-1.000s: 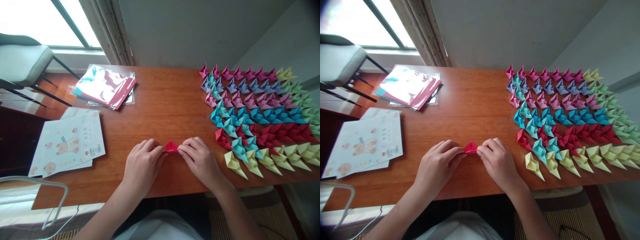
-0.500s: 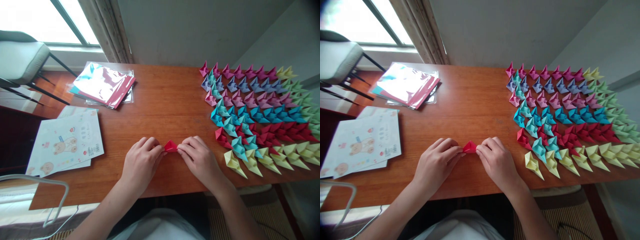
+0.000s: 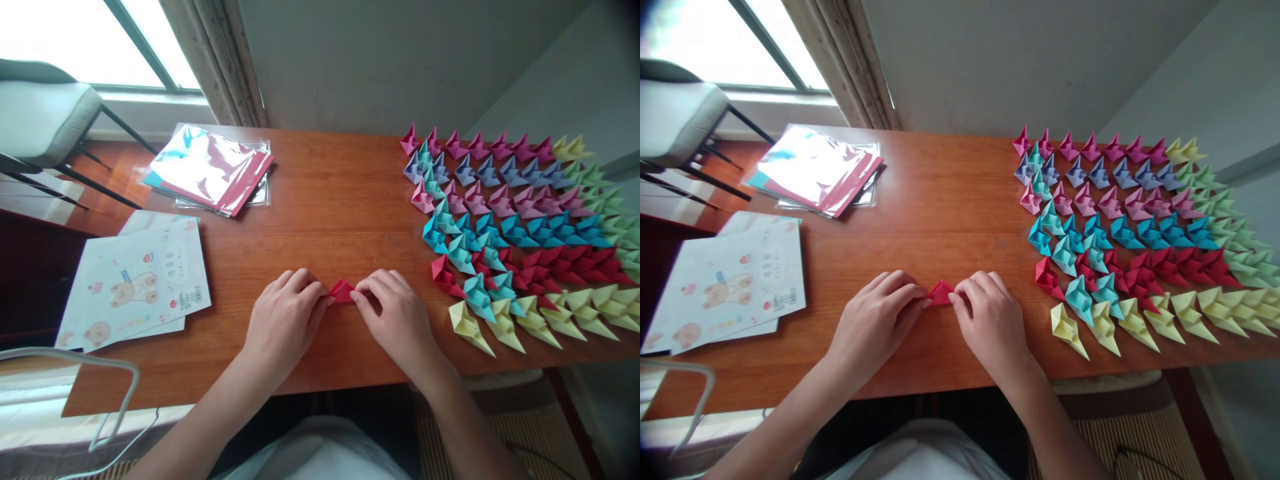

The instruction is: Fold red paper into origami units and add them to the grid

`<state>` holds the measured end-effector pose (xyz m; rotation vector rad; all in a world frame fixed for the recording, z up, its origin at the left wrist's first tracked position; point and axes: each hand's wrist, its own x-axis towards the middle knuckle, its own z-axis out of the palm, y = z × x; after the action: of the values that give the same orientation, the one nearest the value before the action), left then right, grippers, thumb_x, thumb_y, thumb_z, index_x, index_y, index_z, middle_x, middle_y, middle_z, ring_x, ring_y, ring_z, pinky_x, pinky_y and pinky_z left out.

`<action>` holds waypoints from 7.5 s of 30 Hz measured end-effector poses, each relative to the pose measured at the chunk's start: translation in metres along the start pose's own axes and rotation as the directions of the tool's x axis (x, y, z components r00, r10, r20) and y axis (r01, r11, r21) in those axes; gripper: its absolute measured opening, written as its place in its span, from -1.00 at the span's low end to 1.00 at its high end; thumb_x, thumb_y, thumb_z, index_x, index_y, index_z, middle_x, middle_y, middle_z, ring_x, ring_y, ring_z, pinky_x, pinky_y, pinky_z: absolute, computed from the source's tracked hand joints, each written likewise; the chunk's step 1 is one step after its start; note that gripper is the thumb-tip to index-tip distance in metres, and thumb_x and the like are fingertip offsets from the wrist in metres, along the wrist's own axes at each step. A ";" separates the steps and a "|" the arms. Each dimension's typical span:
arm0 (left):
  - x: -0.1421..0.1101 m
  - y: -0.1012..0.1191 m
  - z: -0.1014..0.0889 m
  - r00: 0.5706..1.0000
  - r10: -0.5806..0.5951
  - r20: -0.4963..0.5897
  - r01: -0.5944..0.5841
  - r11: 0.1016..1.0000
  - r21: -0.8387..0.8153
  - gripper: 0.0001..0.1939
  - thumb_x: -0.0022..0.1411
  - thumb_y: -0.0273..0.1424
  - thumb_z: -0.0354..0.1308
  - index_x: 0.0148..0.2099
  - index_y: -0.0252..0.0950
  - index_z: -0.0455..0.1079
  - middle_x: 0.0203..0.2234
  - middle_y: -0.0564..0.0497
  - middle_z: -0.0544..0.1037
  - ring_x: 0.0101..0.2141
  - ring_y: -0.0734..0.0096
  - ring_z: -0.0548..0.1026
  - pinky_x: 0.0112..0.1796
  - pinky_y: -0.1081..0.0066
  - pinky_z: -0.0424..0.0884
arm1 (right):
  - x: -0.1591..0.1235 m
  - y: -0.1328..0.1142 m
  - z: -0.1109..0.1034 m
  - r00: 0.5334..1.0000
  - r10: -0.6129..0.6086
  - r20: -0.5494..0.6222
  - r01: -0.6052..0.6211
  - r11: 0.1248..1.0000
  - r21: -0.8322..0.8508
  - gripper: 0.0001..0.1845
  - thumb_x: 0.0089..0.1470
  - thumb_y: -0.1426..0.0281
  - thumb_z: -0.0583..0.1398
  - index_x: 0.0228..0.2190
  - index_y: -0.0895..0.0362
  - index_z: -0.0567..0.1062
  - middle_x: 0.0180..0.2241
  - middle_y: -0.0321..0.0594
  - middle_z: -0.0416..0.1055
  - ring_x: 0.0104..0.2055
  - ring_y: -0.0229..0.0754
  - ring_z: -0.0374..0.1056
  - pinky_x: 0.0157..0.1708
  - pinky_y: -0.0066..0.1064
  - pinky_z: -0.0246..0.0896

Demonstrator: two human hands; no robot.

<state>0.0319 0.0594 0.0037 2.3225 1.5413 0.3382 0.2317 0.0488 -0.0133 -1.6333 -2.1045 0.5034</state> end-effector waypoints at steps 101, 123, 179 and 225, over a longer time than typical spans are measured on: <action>0.004 0.014 -0.003 0.900 -0.277 0.337 0.356 0.019 -0.934 -0.77 0.18 -0.27 0.36 -0.32 -0.36 0.53 -0.56 0.04 0.57 -0.55 0.56 0.47 -0.53 0.62 0.37 | -0.008 -0.029 -0.010 0.999 0.053 0.009 -0.050 0.866 0.498 -0.80 0.32 0.36 0.11 -0.11 0.07 0.52 -0.31 -0.23 0.58 -0.36 -0.22 0.49 -0.33 -0.43 0.39; 0.004 0.015 -0.002 0.887 -0.340 0.313 0.334 0.006 -0.942 -0.79 0.19 -0.30 0.35 -0.31 -0.37 0.53 -0.55 0.01 0.59 -0.53 0.53 0.50 -0.51 0.61 0.40 | -0.008 -0.030 -0.004 0.985 0.163 -0.054 -0.118 0.874 0.471 -0.78 0.31 0.33 0.13 -0.36 0.09 0.52 -0.53 -0.33 0.48 -0.49 -0.26 0.41 -0.42 -0.45 0.26; -0.001 0.017 -0.001 0.929 -0.209 0.306 0.344 0.181 -0.921 -0.74 0.24 -0.27 0.28 -0.35 -0.39 0.45 -0.55 0.00 0.56 -0.55 0.52 0.47 -0.51 0.57 0.39 | -0.006 -0.020 0.001 0.966 0.240 0.097 -0.235 0.657 0.716 -0.79 0.25 0.21 0.21 -0.32 0.09 0.50 -0.43 -0.32 0.47 -0.41 -0.27 0.39 -0.42 -0.51 0.26; -0.004 0.016 0.008 0.985 -0.169 0.023 0.128 0.643 -0.755 -0.79 0.40 -0.32 0.06 -0.21 -0.29 0.48 -0.42 -0.03 0.58 -0.43 0.41 0.53 -0.38 0.50 0.42 | -0.007 -0.013 -0.003 0.966 0.211 0.149 -0.255 0.689 0.678 -0.79 0.25 0.30 0.15 -0.21 0.10 0.56 -0.25 -0.16 0.58 -0.31 -0.16 0.50 -0.33 -0.41 0.44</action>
<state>0.0472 0.0488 0.0025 1.5163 1.2467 0.8240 0.2244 0.0390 -0.0042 -1.4152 -1.4373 1.2675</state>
